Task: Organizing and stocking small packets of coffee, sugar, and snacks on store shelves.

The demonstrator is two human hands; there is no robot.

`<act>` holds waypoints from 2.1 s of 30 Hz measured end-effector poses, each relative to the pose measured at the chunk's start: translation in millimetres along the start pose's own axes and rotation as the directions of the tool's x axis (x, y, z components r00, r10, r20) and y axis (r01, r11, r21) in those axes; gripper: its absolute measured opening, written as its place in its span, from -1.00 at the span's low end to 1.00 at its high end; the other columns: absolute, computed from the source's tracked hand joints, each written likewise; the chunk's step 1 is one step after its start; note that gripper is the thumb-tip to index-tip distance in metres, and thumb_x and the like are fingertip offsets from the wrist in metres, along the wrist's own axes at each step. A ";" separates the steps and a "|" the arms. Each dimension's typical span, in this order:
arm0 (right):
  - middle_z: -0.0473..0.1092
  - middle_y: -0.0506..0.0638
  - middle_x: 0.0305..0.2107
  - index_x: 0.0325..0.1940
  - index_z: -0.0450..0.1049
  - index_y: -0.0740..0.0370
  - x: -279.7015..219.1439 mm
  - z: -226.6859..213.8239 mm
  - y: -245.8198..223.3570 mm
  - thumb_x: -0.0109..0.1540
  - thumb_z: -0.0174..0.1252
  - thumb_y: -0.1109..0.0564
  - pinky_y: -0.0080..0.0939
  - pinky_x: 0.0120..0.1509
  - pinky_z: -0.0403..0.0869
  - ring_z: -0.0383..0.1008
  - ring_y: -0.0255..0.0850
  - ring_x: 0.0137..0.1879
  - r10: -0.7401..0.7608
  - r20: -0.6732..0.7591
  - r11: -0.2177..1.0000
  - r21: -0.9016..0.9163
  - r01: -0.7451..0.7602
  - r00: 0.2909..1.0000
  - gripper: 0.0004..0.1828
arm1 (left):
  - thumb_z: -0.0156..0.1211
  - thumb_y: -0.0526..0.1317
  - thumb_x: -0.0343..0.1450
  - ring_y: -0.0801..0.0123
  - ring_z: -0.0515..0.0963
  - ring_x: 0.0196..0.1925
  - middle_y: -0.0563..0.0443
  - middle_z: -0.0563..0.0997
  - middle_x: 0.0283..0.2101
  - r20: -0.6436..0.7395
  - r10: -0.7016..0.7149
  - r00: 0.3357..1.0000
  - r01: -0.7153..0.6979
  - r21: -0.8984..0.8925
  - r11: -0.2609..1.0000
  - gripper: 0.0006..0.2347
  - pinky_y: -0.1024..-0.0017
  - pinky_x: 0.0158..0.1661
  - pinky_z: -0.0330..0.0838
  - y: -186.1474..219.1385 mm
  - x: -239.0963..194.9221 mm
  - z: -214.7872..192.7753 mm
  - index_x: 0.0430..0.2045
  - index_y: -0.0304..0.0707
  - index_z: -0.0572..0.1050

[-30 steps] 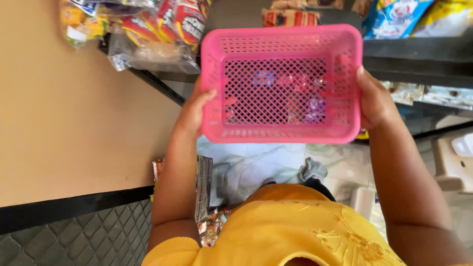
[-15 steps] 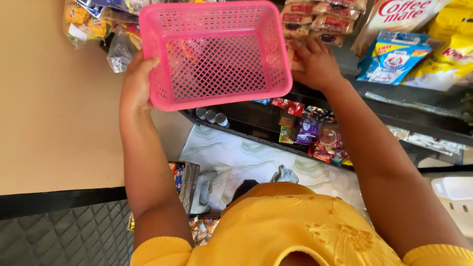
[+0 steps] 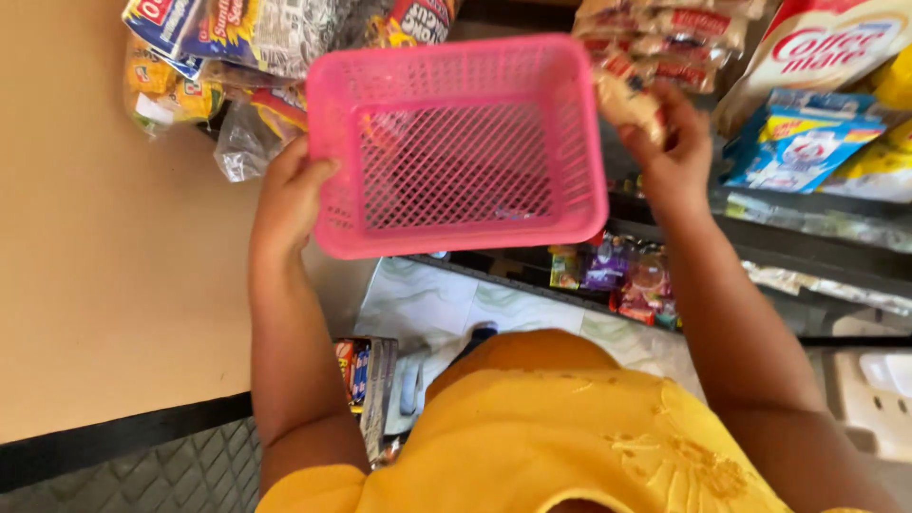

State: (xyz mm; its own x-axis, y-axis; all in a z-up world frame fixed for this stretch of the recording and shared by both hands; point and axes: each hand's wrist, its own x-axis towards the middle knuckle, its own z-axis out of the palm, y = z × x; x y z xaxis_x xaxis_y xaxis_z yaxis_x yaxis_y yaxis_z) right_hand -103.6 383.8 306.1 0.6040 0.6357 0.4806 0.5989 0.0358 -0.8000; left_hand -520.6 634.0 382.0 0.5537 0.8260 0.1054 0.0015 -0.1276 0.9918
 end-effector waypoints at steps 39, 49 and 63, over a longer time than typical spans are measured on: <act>0.42 0.24 -0.07 0.29 0.51 0.05 73.4 89.5 -78.2 0.11 0.46 -0.12 0.19 0.23 0.40 0.38 0.26 0.13 -0.118 0.574 0.779 -0.452 0.434 0.810 -0.32 | 0.23 -0.28 0.32 -0.34 0.51 0.08 -0.34 0.52 0.13 0.278 0.274 0.921 -0.356 0.885 0.299 -0.55 -0.06 -0.04 0.48 -8.5 96.0 127.5 0.16 -0.05 0.46; 0.39 0.22 0.05 0.37 0.41 0.13 91.0 85.2 -84.3 0.11 0.45 0.04 0.13 0.30 0.41 0.40 0.21 0.20 -0.239 0.651 0.903 -0.122 0.411 0.720 -0.25 | 0.66 0.08 0.05 -0.26 0.29 0.36 -0.43 0.35 0.29 0.724 0.097 0.683 -0.660 0.555 0.507 0.17 0.03 0.29 0.20 -8.8 158.7 136.3 0.46 -0.19 -0.14; 0.43 0.29 -0.02 0.38 0.19 0.12 62.1 99.7 -123.9 -0.04 0.40 -0.37 0.19 0.19 0.44 0.42 0.27 0.15 0.328 0.599 0.625 -0.717 0.308 0.730 0.06 | 0.44 -0.17 0.15 0.00 0.33 0.35 -0.14 0.39 0.29 0.891 -0.155 0.427 -0.883 0.447 0.139 -0.29 -0.08 0.20 0.22 -18.0 185.7 182.4 0.24 -0.24 0.30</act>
State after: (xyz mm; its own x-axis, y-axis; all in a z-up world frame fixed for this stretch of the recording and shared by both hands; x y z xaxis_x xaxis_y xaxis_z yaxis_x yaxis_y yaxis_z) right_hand -192.7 495.8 399.3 0.3223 0.9381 -0.1268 0.9374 -0.3350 -0.0949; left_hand -265.9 689.5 370.7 0.9780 -0.1170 -0.1726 -0.1165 -0.9931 0.0130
